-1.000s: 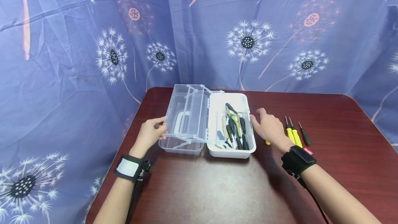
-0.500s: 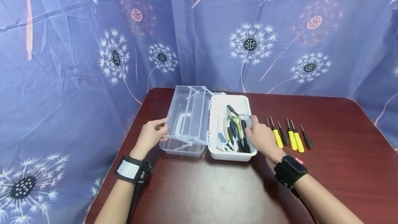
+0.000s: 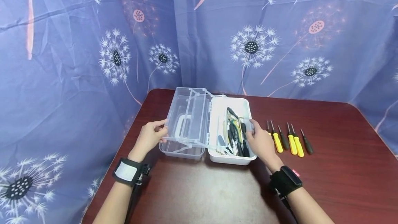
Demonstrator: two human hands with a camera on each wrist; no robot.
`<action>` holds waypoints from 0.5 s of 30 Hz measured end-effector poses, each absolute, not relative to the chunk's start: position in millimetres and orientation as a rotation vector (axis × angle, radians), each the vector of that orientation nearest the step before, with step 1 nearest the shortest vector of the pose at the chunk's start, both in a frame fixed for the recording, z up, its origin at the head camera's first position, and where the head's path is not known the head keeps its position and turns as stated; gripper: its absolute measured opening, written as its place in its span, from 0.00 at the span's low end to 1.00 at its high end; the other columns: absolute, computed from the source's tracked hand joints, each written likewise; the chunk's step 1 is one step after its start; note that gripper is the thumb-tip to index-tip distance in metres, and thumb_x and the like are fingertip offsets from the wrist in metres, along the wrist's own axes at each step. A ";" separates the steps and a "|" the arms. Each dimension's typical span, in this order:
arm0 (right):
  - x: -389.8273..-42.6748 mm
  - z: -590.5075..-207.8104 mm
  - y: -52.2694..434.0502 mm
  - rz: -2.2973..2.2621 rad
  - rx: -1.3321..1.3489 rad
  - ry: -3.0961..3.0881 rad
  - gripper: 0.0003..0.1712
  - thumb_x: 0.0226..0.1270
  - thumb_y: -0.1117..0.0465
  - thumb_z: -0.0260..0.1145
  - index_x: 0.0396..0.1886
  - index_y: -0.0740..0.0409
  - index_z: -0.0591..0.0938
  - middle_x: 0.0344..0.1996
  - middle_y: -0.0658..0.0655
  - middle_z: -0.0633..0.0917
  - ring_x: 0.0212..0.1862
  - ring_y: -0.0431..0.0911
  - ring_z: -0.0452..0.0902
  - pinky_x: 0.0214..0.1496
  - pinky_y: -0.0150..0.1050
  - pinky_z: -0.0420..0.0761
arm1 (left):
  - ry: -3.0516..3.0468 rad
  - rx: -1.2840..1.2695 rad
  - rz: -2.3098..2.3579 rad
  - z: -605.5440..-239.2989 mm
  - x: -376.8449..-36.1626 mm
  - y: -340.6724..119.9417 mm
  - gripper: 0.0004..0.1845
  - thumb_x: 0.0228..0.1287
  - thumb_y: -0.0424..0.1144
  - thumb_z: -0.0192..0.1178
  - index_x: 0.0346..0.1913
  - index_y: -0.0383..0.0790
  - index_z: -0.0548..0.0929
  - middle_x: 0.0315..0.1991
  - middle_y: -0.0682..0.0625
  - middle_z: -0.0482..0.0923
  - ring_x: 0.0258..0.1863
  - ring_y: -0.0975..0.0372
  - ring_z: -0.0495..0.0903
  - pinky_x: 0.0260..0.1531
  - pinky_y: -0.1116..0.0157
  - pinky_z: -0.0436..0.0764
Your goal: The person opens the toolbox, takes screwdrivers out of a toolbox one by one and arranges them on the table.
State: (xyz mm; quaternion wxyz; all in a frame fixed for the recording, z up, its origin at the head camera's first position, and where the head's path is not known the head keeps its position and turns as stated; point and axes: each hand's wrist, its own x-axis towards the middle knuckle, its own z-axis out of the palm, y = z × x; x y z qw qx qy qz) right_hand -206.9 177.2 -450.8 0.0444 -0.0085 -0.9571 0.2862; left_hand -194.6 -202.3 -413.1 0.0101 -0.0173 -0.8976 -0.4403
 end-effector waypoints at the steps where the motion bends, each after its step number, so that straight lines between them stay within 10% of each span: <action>1: -207.1 -451.3 177.4 0.876 -0.030 -2.922 0.31 0.68 0.58 0.49 0.71 0.57 0.62 0.10 0.49 0.64 0.11 0.43 0.54 0.14 0.35 0.54 | -2.804 -0.064 -1.374 -411.8 -194.8 -202.0 0.22 0.65 0.38 0.56 0.62 0.41 0.77 0.28 0.42 0.87 0.19 0.65 0.84 0.25 0.69 0.83; 15: -208.0 -450.5 176.4 0.769 -0.050 -2.970 0.32 0.68 0.58 0.50 0.72 0.58 0.61 0.09 0.50 0.65 0.10 0.44 0.56 0.13 0.35 0.55 | -2.836 -0.057 -1.344 -403.9 -192.4 -205.9 0.28 0.70 0.57 0.49 0.61 0.40 0.77 0.27 0.43 0.86 0.19 0.66 0.83 0.24 0.70 0.82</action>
